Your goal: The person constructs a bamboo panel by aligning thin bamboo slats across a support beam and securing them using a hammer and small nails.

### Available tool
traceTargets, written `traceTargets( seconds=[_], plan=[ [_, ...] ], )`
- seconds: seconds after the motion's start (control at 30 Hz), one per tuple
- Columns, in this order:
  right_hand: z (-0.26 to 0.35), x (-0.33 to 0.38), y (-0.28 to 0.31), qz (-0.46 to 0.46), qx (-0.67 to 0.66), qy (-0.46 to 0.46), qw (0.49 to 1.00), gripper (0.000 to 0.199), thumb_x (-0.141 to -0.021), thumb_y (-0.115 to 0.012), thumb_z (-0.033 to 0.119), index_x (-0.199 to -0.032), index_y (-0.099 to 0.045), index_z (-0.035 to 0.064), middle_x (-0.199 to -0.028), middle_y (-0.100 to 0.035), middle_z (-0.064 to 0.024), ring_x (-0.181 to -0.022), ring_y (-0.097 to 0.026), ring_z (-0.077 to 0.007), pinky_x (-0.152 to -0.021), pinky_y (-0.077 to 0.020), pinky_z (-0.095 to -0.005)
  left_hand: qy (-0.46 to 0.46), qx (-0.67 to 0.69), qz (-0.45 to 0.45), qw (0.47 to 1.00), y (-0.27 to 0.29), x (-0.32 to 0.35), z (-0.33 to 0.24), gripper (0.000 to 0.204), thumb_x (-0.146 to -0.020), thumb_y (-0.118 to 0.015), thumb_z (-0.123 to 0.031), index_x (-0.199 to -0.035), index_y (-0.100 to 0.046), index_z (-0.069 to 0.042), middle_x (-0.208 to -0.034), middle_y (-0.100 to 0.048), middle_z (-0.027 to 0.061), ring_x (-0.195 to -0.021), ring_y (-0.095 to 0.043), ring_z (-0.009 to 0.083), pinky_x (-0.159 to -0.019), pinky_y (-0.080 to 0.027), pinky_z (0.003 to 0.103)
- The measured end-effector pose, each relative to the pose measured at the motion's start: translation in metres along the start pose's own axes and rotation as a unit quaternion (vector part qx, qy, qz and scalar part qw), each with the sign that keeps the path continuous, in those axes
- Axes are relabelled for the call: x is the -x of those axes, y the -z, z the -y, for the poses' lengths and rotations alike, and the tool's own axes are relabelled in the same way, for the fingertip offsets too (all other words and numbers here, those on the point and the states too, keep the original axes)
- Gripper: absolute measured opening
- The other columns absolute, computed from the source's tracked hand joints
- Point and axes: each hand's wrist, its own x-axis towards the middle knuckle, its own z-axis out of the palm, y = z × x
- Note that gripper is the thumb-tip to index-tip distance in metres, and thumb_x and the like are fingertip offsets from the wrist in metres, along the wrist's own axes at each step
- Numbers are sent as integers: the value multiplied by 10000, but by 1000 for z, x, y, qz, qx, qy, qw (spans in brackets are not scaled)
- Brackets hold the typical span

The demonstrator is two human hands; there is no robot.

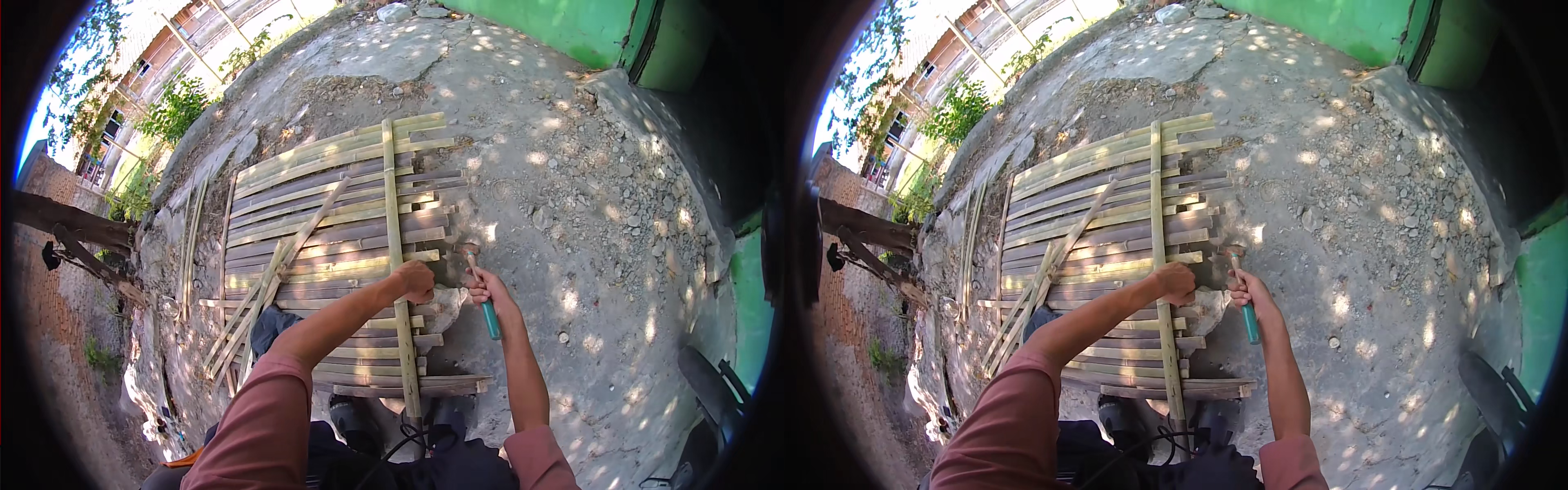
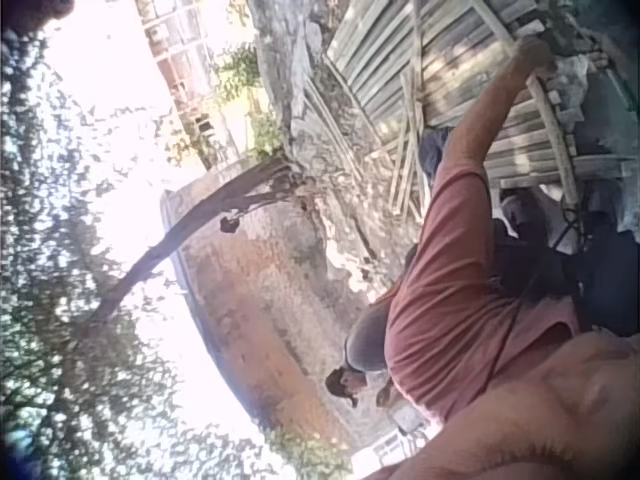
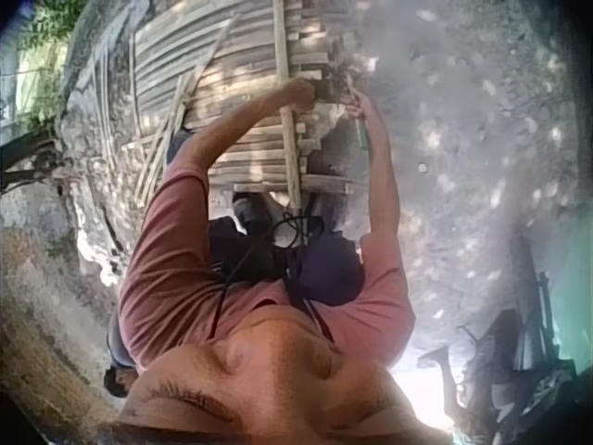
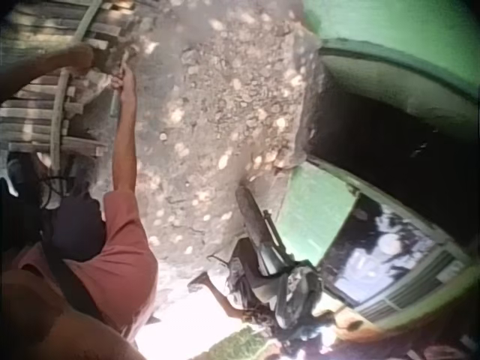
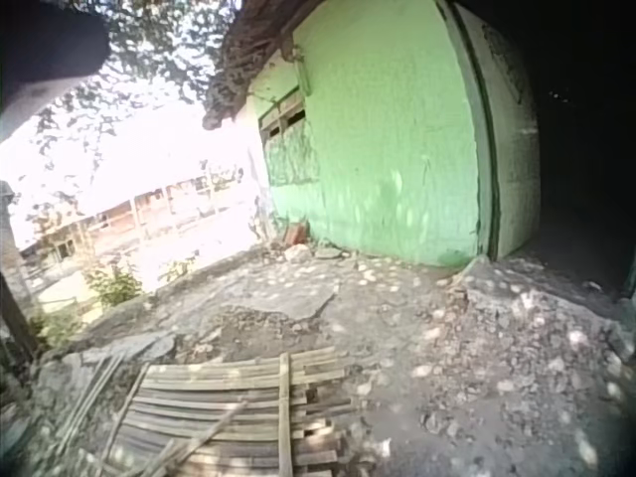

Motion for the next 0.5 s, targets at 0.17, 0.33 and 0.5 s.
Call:
traceTargets(
  seconds=[0.17,0.33,0.5],
  plan=[
    [-33,-23,-9,0,-76,-3,997,321,-1182,-541,339,-1355,-609,78,-803,-468,31,-573,-441,-32,-490,-415,-200,-11,-21,18,1000,11,11,0,440,-941,-586,-397,-763,-828,-75,-854,-805,164,-897,-789,388,-875,-618,503],
    [-52,-36,-18,26,-135,-62,989,292,-1181,-543,322,-1286,-608,57,-824,-474,26,-574,-422,-24,-461,-394,-171,-19,-32,49,998,49,25,-17,418,-936,-628,-384,-733,-814,-70,-821,-791,167,-890,-776,381,-916,-595,486],
    [-54,-52,-47,13,-108,-74,991,233,-1183,-528,297,-1142,-596,78,-777,-457,46,-521,-385,-9,-416,-346,-166,-23,-80,51,995,38,34,-12,360,-945,-643,-355,-730,-816,-123,-807,-791,119,-881,-781,333,-907,-593,452]
  ],
)
